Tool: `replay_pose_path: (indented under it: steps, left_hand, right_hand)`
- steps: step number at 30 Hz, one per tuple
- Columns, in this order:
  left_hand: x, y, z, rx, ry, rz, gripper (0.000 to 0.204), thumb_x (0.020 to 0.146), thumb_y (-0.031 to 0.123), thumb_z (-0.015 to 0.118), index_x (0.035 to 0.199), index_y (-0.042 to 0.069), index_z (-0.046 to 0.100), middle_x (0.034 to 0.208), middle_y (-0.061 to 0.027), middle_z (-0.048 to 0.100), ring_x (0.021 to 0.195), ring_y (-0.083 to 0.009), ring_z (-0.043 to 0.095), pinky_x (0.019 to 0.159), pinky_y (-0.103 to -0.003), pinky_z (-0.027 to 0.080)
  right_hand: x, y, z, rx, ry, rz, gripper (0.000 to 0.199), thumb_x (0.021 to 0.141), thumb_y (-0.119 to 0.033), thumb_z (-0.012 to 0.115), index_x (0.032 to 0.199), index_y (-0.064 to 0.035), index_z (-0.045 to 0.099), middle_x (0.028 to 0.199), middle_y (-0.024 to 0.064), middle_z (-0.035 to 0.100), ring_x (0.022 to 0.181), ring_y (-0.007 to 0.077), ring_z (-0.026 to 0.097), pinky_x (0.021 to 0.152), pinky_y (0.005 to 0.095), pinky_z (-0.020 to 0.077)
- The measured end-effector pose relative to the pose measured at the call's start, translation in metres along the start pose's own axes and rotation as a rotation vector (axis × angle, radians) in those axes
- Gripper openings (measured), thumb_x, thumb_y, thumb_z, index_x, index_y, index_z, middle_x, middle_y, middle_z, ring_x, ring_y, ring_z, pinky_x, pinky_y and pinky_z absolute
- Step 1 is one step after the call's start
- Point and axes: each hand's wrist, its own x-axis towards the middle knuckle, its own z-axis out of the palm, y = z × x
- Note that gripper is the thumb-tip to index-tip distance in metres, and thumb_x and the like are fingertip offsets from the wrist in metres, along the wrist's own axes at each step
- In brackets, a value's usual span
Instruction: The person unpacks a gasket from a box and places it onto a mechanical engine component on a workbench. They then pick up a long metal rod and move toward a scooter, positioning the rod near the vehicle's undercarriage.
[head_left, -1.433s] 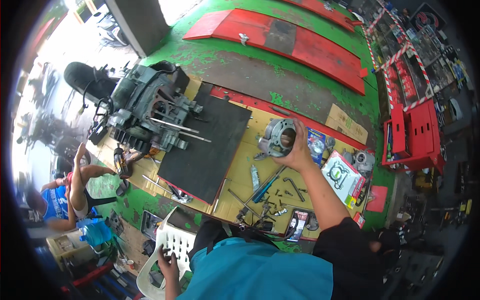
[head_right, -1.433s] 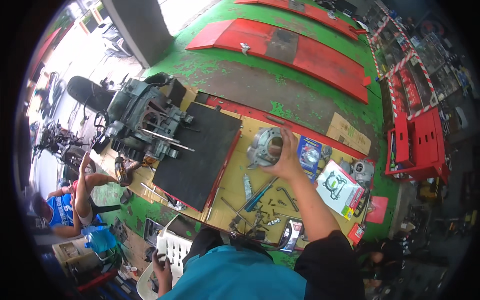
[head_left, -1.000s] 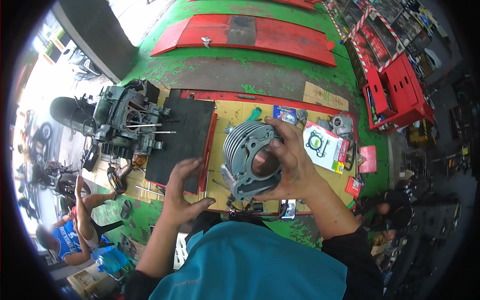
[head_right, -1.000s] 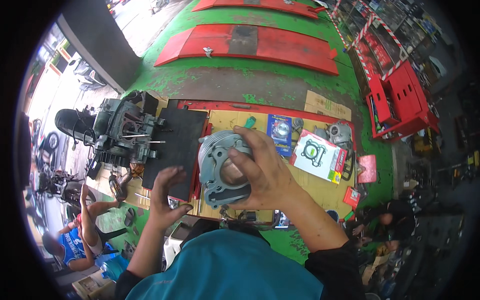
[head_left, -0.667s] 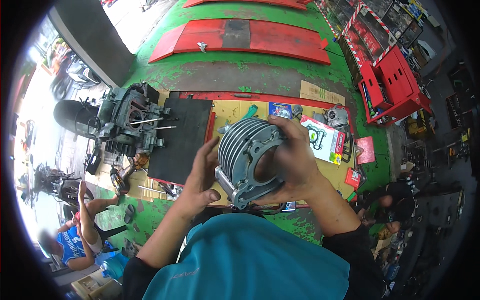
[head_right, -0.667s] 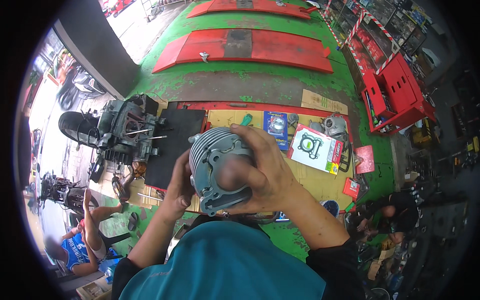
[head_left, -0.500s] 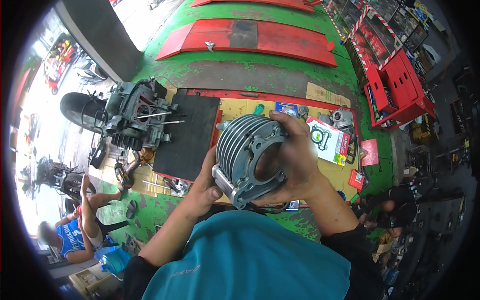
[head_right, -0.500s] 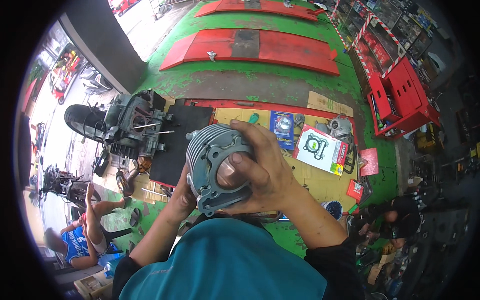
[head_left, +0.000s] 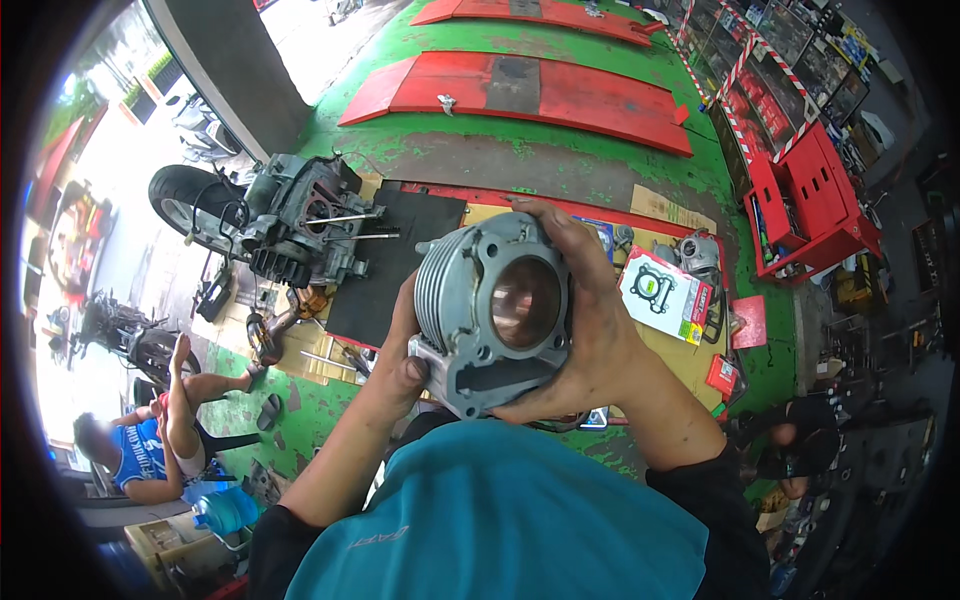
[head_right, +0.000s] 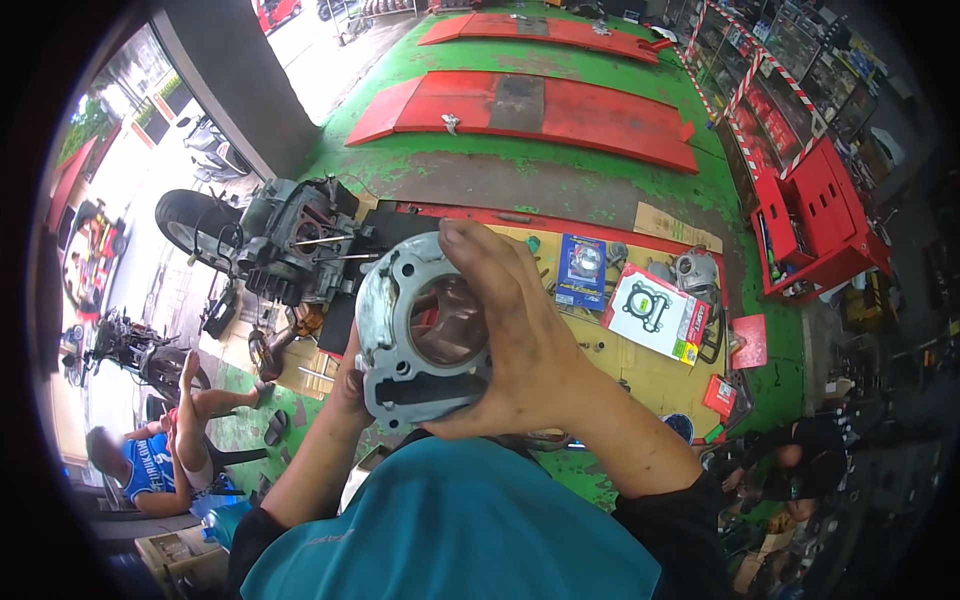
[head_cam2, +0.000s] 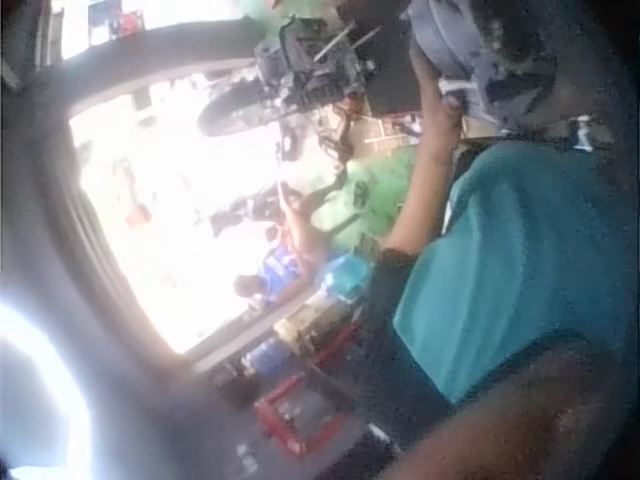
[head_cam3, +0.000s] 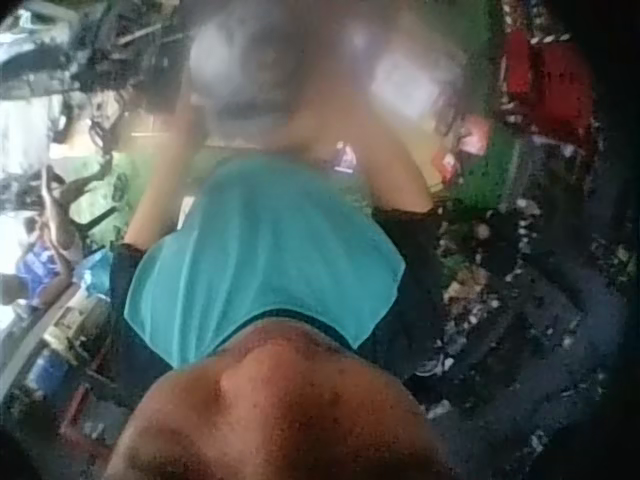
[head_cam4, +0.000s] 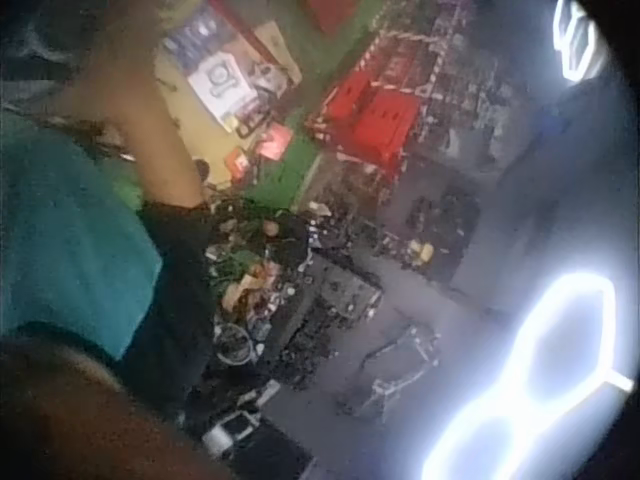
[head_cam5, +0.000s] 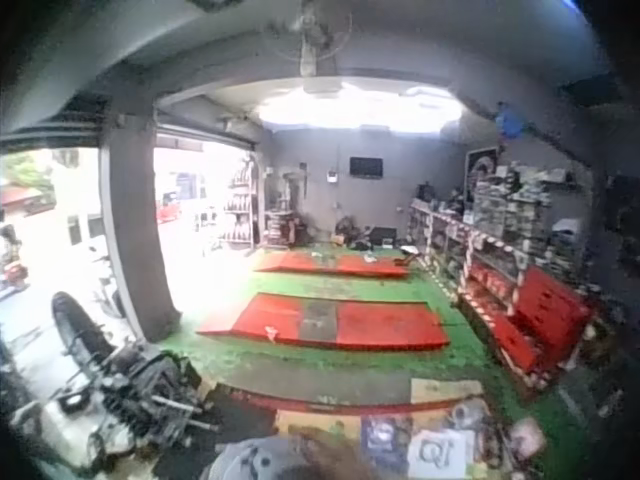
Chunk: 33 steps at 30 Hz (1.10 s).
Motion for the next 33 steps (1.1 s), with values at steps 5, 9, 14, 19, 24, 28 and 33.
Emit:
replay_pose_path:
  steps: [5,9,14,19,24,28,33]
  left_hand:
    - [0.002,-0.012,-0.013,-0.030,-0.051,0.030,0.137,0.075,0.089,0.069,0.165,0.002,0.013,0.166,-0.0199,0.030,0.155,-0.0327,0.034,0.125,-0.050,0.031]
    - [0.001,-0.012,-0.020,0.077,0.015,0.021,0.133,0.081,0.088,0.064,0.165,0.000,0.011,0.163,-0.0234,0.034,0.152,-0.0347,0.038,0.122,-0.049,0.035]
    - [-0.016,-0.024,-0.049,0.197,0.152,-0.003,0.099,0.099,0.047,0.071,0.166,0.004,0.013,0.156,-0.0253,0.041,0.138,-0.0311,0.054,0.114,-0.045,0.044]
    - [-0.050,-0.042,-0.085,0.246,0.301,-0.070,0.072,0.102,0.016,0.069,0.161,0.005,0.030,0.154,-0.0210,0.045,0.129,-0.0271,0.061,0.108,-0.041,0.049]
    - [-0.103,-0.055,-0.117,0.323,0.504,-0.146,0.072,0.100,0.014,0.071,0.160,0.004,0.032,0.153,-0.0204,0.049,0.125,-0.0256,0.062,0.105,-0.040,0.051]
    - [-0.150,-0.071,-0.141,0.387,0.661,-0.218,0.071,0.100,0.013,0.071,0.159,0.004,0.033,0.151,-0.0197,0.050,0.122,-0.0245,0.063,0.102,-0.039,0.053]
    - [-0.207,-0.109,-0.157,0.424,0.813,-0.292,0.073,0.099,0.013,0.072,0.160,0.008,0.033,0.152,-0.0220,0.048,0.121,-0.0278,0.064,0.100,-0.041,0.054]
  right_hand:
    - [0.009,-0.014,-0.004,-0.103,-0.060,0.043,0.135,0.053,-0.036,0.100,0.163,-0.0113,0.027,0.153,0.0294,0.039,0.134,0.0524,0.045,0.110,0.0578,0.0435]
    - [0.009,-0.016,0.001,-0.210,-0.061,0.060,0.133,0.055,-0.037,0.100,0.163,-0.0119,0.027,0.151,0.0294,0.038,0.134,0.0526,0.044,0.110,0.0589,0.0429]
    - [0.006,-0.012,0.014,-0.293,-0.060,0.109,0.132,0.055,-0.037,0.100,0.163,-0.0118,0.027,0.150,0.0288,0.039,0.133,0.0521,0.044,0.110,0.0593,0.0420]
    - [0.000,0.006,0.022,-0.236,-0.060,0.206,0.136,0.052,-0.034,0.100,0.162,-0.0049,0.025,0.149,0.0269,0.041,0.133,0.0458,0.046,0.112,0.0541,0.0426]
    - [-0.021,0.027,0.040,-0.149,-0.151,0.485,0.145,0.050,-0.035,0.102,0.164,-0.0032,0.018,0.156,0.0224,0.037,0.145,0.0391,0.042,0.121,0.0492,0.0373]
    - [-0.039,0.049,0.070,-0.230,-0.241,0.510,0.134,0.052,-0.033,0.099,0.161,-0.0047,0.025,0.149,0.0268,0.042,0.136,0.0452,0.044,0.115,0.0541,0.0422]
    - [-0.078,0.096,0.105,-0.328,-0.364,0.620,0.129,0.056,-0.036,0.099,0.160,-0.0058,0.029,0.151,0.0279,0.042,0.141,0.0473,0.041,0.120,0.0563,0.0363]
